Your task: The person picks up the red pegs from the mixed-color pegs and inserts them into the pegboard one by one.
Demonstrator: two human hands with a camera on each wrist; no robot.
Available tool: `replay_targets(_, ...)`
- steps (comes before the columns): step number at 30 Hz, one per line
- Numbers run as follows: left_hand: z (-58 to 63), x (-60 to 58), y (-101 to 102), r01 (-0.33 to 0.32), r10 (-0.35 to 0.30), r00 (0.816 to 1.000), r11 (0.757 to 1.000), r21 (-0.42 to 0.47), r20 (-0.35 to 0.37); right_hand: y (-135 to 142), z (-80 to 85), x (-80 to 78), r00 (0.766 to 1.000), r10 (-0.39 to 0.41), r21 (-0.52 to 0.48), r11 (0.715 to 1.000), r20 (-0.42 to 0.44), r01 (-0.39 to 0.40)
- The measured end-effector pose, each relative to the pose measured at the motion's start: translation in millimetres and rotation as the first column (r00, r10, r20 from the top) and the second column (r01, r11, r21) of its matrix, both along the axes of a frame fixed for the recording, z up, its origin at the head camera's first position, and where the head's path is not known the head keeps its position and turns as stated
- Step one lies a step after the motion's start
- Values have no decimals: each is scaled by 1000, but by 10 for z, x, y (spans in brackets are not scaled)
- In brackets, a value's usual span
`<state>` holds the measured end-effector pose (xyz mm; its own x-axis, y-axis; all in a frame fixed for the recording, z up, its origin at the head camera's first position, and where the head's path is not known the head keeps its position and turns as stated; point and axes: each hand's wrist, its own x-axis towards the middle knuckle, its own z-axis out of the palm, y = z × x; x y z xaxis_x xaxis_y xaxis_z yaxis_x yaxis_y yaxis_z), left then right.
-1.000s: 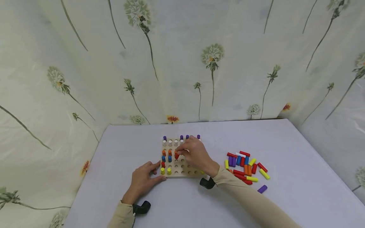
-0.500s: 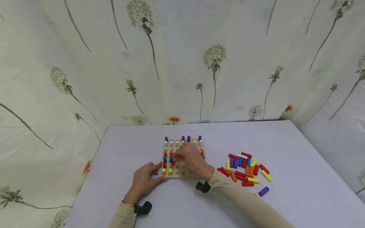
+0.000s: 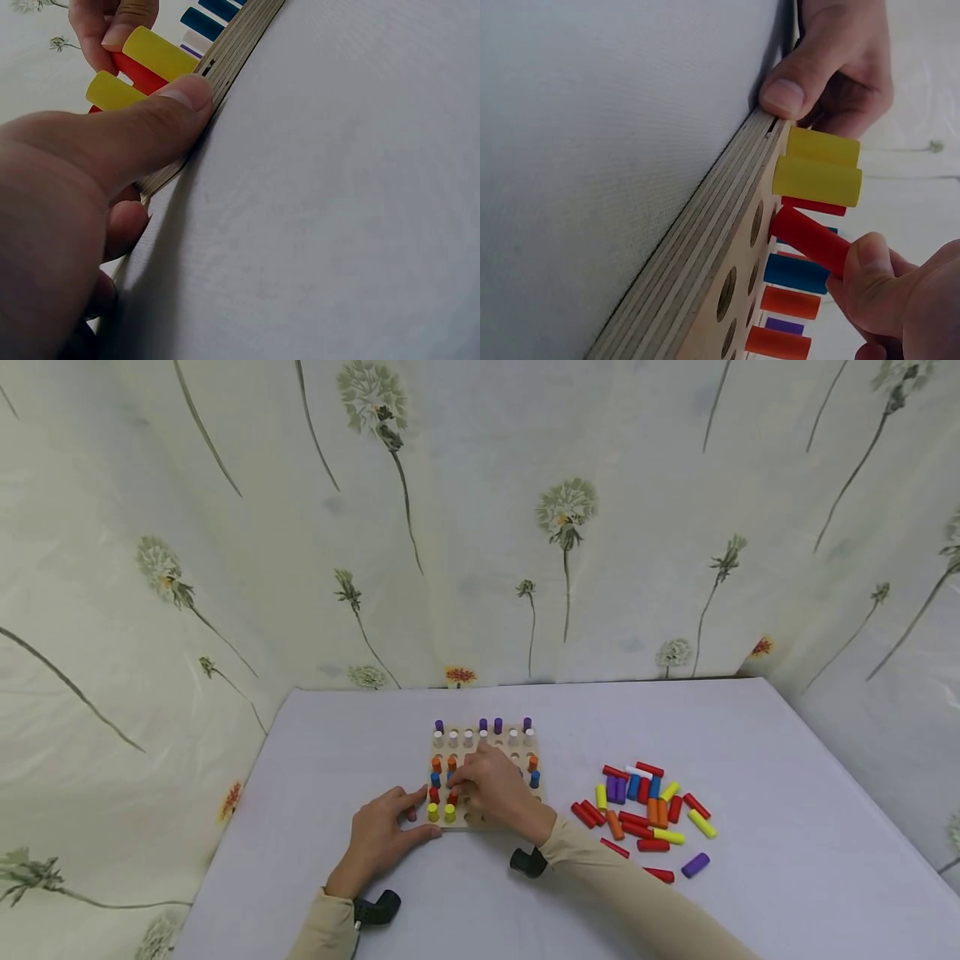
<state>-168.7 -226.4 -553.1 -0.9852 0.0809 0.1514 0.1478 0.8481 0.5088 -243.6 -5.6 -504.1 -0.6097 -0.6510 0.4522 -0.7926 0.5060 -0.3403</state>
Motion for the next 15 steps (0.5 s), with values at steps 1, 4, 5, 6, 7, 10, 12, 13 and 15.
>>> replay_targets(1, 1, -3, 2, 0, 0, 1000, 1000, -3, 1, 0, -1, 2, 1000, -3, 5, 1000, -11, 3)
replay_targets(4, 0, -6, 5, 1, -1, 1000, 1000, -3, 4, -2, -27, -1, 999, -9, 16, 1000, -41, 10)
replay_targets(5, 2, -7, 6, 0, 0, 1000, 1000, -1, 8, -4, -36, 1, 999, -13, 25, 1000, -49, 14)
replay_targets(6, 3, -7, 6, 0, 0, 1000, 1000, -1, 10, -7, -45, 6, 998, -14, 29, 999, -60, 16)
replay_targets(7, 3, -4, 7, 0, 0, 1000, 1000, -1, 10, -12, -55, 11, 997, -15, 30, 999, -72, 17)
replay_targets(10, -5, -4, 3, -2, 2, 1000, 1000, -3, 7, -39, -75, 33, 993, -11, 29, 999, -114, 14)
replay_targets(12, -7, -4, 1, -3, 3, 1000, 1000, -5, 4, -63, -95, 42, 988, -7, 30, 999, -152, 12)
replay_targets(13, -7, -5, 1, -4, 4, 1000, 1000, -4, 3, -76, -106, 46, 986, -8, 31, 999, -166, 14)
replay_targets(15, -8, -8, -1, -3, 3, 1000, 1000, -1, 0, -98, -130, 54, 982, -15, 36, 999, -188, 23)
